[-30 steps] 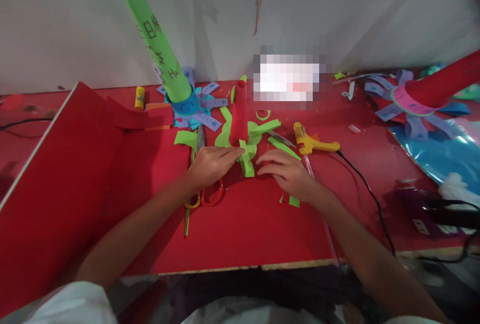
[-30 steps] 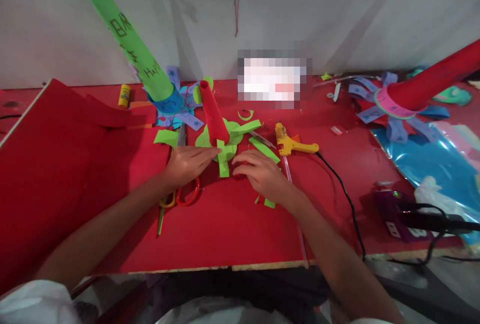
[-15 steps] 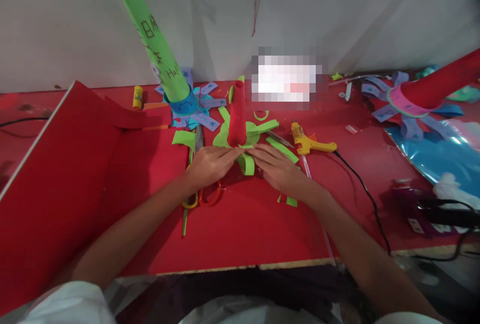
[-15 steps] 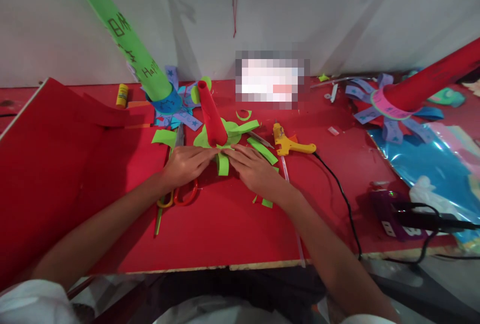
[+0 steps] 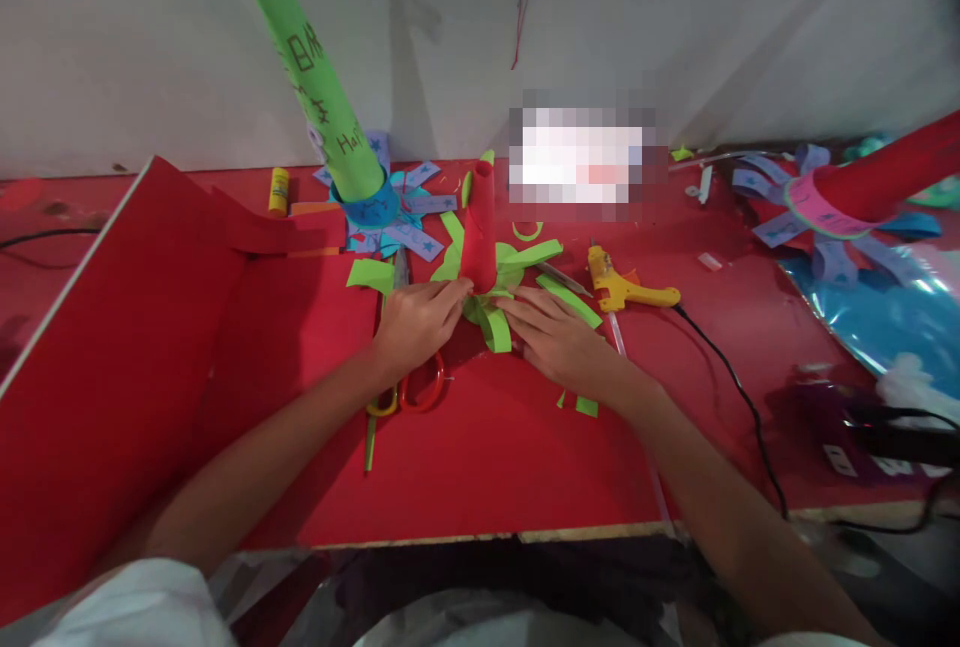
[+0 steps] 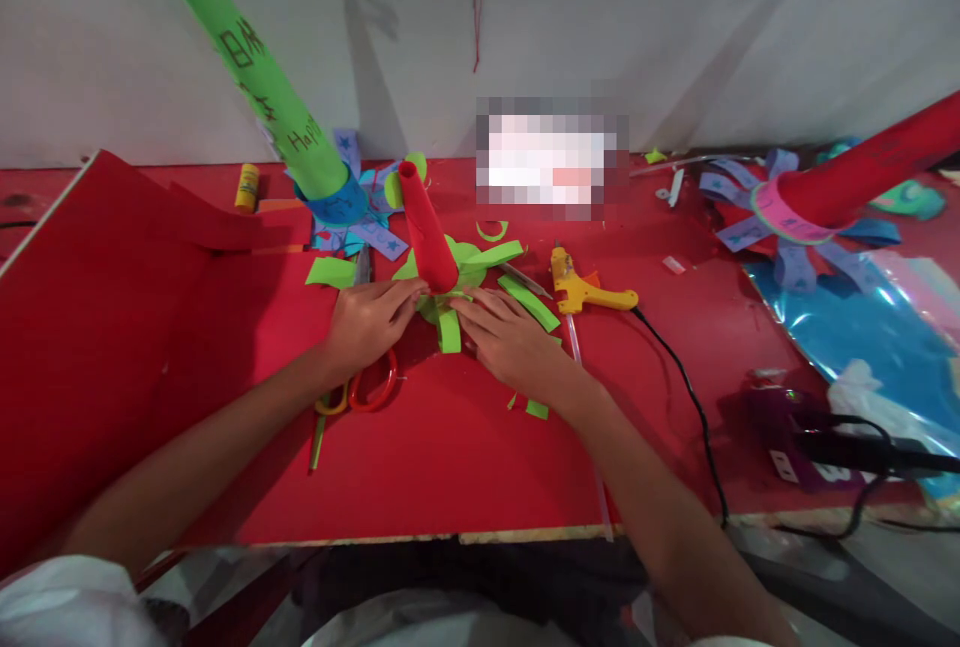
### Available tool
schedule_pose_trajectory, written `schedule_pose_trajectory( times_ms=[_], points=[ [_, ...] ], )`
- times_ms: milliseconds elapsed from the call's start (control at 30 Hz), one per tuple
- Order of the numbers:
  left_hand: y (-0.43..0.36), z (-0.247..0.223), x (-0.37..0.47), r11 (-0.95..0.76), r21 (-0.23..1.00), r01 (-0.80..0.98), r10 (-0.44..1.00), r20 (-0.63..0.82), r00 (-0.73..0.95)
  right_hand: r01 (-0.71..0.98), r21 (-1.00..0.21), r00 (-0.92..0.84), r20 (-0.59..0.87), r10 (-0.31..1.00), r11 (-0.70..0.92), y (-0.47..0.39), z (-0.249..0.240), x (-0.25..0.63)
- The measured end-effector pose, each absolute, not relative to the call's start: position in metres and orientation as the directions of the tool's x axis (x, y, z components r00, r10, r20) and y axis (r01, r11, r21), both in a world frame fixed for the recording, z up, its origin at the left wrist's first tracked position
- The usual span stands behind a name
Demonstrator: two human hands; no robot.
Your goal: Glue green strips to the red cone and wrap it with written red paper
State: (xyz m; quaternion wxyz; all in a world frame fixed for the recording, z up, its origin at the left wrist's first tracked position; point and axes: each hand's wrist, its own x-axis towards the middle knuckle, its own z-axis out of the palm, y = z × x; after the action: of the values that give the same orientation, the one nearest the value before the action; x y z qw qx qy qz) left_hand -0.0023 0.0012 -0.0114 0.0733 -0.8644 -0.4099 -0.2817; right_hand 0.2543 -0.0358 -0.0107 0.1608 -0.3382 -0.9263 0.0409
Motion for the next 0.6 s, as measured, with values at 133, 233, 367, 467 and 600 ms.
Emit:
schedule_pose_trajectory(
  times_ms=[133, 233, 367, 467, 600],
  points=[
    [0.0002, -0.0063, -0.0015, -0.659, 0.094, 0.746, 0.67, 0.524, 0.526, 0.602, -0.208, -0.725, 0.261, 0.637, 0.771, -0.0366, -0.0101, 0.2537],
    [-0.001, -0.0037, -0.0013, -0.672, 0.066, 0.738, 0.668, 0.484, 0.565, 0.604, -0.216, -0.727, 0.245, 0.642, 0.767, -0.0371, -0.0104, 0.2538],
    [-0.0025, -0.0038, -0.001, -0.703, 0.035, 0.71, 0.656, 0.418, 0.629, 0.606, -0.213, -0.731, 0.231, 0.643, 0.766, -0.0371, -0.0126, 0.2543],
    [-0.0028, -0.0045, -0.0003, -0.706, 0.01, 0.708, 0.657, 0.384, 0.649, 0.606, -0.211, -0.734, 0.224, 0.641, 0.767, -0.0373, -0.0137, 0.2543],
    [-0.0026, -0.0041, 0.0007, -0.694, -0.001, 0.72, 0.679, 0.332, 0.655, 0.607, -0.209, -0.734, 0.222, 0.642, 0.766, -0.0378, -0.0125, 0.2534]
  ],
)
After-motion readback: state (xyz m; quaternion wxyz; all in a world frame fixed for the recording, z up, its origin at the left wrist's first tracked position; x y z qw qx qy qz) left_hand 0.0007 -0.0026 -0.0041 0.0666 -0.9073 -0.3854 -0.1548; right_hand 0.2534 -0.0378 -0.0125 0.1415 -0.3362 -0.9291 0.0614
